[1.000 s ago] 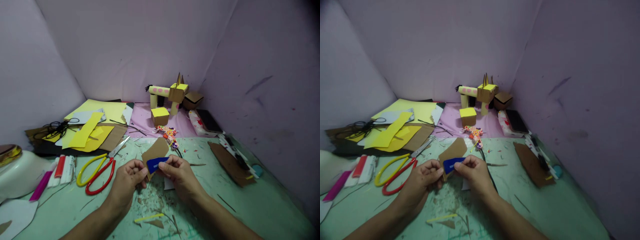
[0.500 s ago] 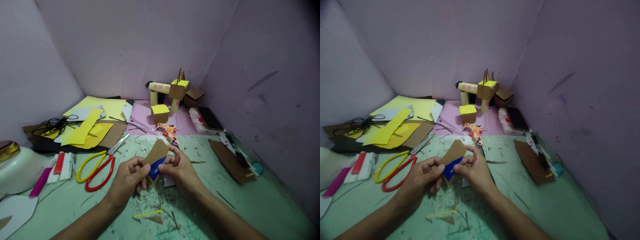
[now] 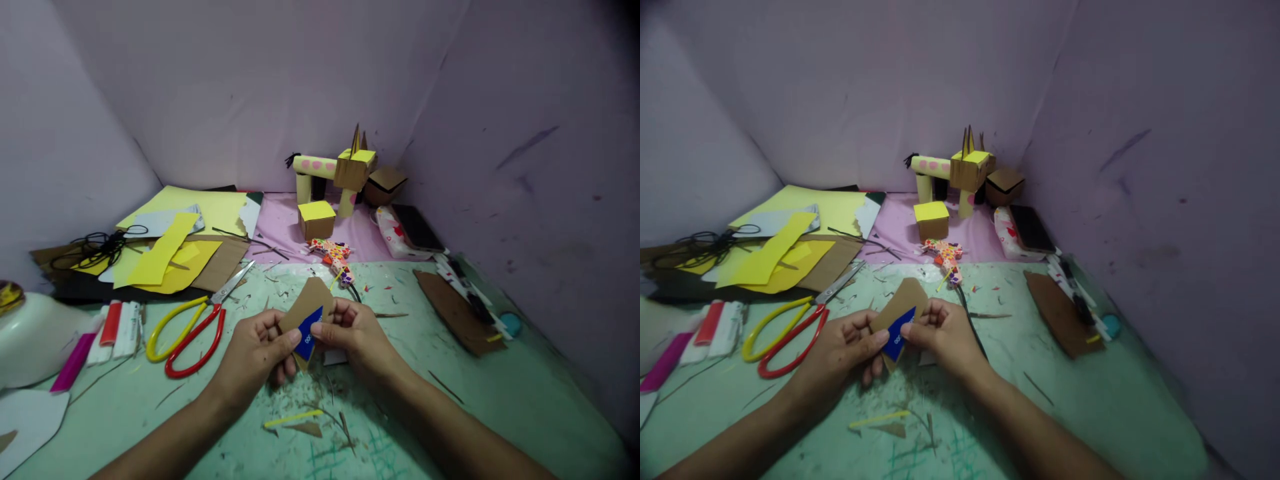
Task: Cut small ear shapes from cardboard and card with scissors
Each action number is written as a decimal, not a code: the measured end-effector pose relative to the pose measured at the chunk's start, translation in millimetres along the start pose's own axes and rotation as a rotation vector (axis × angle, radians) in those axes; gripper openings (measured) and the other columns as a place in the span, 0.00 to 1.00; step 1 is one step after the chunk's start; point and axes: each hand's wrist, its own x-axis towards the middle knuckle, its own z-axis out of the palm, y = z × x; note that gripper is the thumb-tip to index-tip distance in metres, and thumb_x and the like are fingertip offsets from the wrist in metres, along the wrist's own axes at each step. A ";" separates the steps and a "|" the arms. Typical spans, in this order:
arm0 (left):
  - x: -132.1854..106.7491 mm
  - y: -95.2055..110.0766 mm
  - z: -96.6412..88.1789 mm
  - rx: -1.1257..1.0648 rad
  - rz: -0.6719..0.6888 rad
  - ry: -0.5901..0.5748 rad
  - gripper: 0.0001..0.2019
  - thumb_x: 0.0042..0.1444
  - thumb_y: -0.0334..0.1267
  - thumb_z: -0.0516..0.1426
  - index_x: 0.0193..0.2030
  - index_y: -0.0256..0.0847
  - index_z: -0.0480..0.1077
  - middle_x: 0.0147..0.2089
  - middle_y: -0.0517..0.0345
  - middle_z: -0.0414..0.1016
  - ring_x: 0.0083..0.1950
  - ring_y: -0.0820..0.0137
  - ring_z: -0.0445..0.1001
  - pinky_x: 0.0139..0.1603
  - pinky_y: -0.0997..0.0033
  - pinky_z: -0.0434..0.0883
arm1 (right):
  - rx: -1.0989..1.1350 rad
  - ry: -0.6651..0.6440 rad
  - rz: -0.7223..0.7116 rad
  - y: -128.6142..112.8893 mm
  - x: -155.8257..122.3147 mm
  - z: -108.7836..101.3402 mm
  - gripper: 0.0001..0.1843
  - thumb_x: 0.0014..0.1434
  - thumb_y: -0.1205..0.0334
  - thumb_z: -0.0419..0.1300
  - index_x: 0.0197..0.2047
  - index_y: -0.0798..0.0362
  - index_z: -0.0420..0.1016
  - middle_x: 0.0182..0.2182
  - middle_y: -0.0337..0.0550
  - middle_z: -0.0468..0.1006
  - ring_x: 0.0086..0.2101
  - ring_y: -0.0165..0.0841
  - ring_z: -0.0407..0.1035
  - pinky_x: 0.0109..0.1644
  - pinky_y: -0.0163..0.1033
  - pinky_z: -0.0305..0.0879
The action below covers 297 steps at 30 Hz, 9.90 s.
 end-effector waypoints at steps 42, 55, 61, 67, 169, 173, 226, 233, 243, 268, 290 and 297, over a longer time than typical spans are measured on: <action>-0.9 1.0 -1.9 -0.078 -0.032 -0.056 0.13 0.46 0.40 0.63 0.34 0.34 0.67 0.14 0.61 0.72 0.12 0.79 0.63 0.12 0.84 0.60 | 0.094 0.070 0.180 -9.0 3.5 10.0 0.15 0.58 0.68 0.51 0.22 0.59 0.70 0.16 0.45 0.76 0.15 0.29 0.71 0.19 0.30 0.70; -0.2 0.9 1.6 -0.155 -0.080 -0.051 0.14 0.45 0.41 0.63 0.34 0.34 0.68 0.16 0.60 0.71 0.13 0.77 0.65 0.12 0.82 0.63 | -0.019 -0.019 0.202 -3.1 -0.3 5.6 0.09 0.46 0.62 0.65 0.23 0.58 0.71 0.16 0.41 0.77 0.18 0.28 0.72 0.22 0.29 0.71; -2.4 9.4 1.2 -0.246 -0.084 -0.119 0.11 0.47 0.39 0.62 0.31 0.32 0.68 0.20 0.56 0.73 0.18 0.75 0.69 0.15 0.81 0.67 | 0.012 -0.014 0.190 -3.7 0.6 3.9 0.08 0.48 0.64 0.64 0.23 0.58 0.71 0.16 0.41 0.77 0.16 0.27 0.72 0.21 0.28 0.71; -1.5 7.2 0.0 -0.234 -0.066 -0.144 0.11 0.47 0.38 0.62 0.34 0.32 0.69 0.19 0.56 0.74 0.17 0.75 0.69 0.16 0.80 0.67 | 0.022 -0.018 0.212 -5.3 0.5 3.5 0.08 0.49 0.65 0.62 0.21 0.58 0.70 0.16 0.42 0.77 0.16 0.27 0.71 0.20 0.28 0.70; -1.5 1.2 1.7 -0.124 -0.056 -0.027 0.14 0.41 0.33 0.64 0.34 0.34 0.67 0.13 0.63 0.70 0.12 0.77 0.64 0.12 0.82 0.63 | -0.040 -0.068 0.179 -0.3 -0.7 4.1 0.14 0.33 0.63 0.70 0.26 0.59 0.74 0.18 0.39 0.75 0.18 0.27 0.68 0.25 0.34 0.69; -1.7 1.1 -0.1 -0.127 -0.047 -0.012 0.15 0.42 0.34 0.64 0.36 0.34 0.66 0.13 0.64 0.70 0.11 0.78 0.63 0.11 0.83 0.61 | 0.056 -0.108 0.232 -4.2 0.1 3.1 0.14 0.46 0.56 0.59 0.25 0.61 0.75 0.19 0.46 0.77 0.19 0.30 0.71 0.26 0.34 0.70; 2.1 4.3 2.8 -0.105 -0.088 -0.006 0.15 0.37 0.31 0.65 0.33 0.35 0.66 0.11 0.65 0.68 0.10 0.79 0.61 0.10 0.84 0.58 | 0.082 -0.043 0.320 -6.4 6.3 4.8 0.17 0.54 0.62 0.49 0.20 0.59 0.71 0.13 0.46 0.74 0.15 0.30 0.69 0.19 0.32 0.68; 1.9 7.1 3.6 -0.102 -0.107 0.005 0.18 0.36 0.32 0.65 0.35 0.34 0.65 0.11 0.65 0.68 0.10 0.79 0.59 0.10 0.84 0.58 | 0.072 -0.091 0.257 -4.5 2.9 2.9 0.08 0.45 0.64 0.57 0.22 0.60 0.72 0.16 0.44 0.76 0.18 0.30 0.71 0.23 0.33 0.69; 1.9 2.3 3.8 -0.154 -0.108 -0.031 0.15 0.40 0.34 0.65 0.35 0.34 0.66 0.17 0.62 0.71 0.12 0.79 0.62 0.11 0.84 0.60 | 0.025 -0.010 0.203 -4.5 -1.1 8.1 0.03 0.40 0.69 0.62 0.22 0.60 0.73 0.15 0.40 0.75 0.16 0.26 0.68 0.19 0.29 0.67; 9.9 17.0 -7.9 -0.310 -0.326 -0.125 0.16 0.32 0.31 0.67 0.30 0.33 0.69 0.14 0.68 0.64 0.11 0.86 0.54 0.08 0.89 0.53 | 0.311 -0.225 0.305 -12.3 -3.3 5.6 0.11 0.44 0.67 0.53 0.25 0.63 0.76 0.21 0.48 0.78 0.24 0.32 0.74 0.32 0.36 0.71; -2.8 25.5 -5.8 0.156 0.045 -0.142 0.22 0.47 0.36 0.61 0.49 0.37 0.63 0.30 0.62 0.72 0.26 0.75 0.71 0.27 0.76 0.70 | 0.182 0.054 0.109 5.4 -5.2 12.4 0.17 0.31 0.62 0.72 0.27 0.60 0.76 0.20 0.41 0.77 0.18 0.27 0.68 0.21 0.30 0.66; -2.1 43.2 -22.1 0.278 0.118 0.115 0.15 0.48 0.43 0.58 0.40 0.36 0.65 0.24 0.63 0.69 0.22 0.73 0.67 0.22 0.73 0.66 | 0.195 0.187 0.046 -2.7 0.0 6.3 0.16 0.29 0.63 0.72 0.25 0.59 0.76 0.18 0.39 0.76 0.17 0.27 0.67 0.20 0.31 0.66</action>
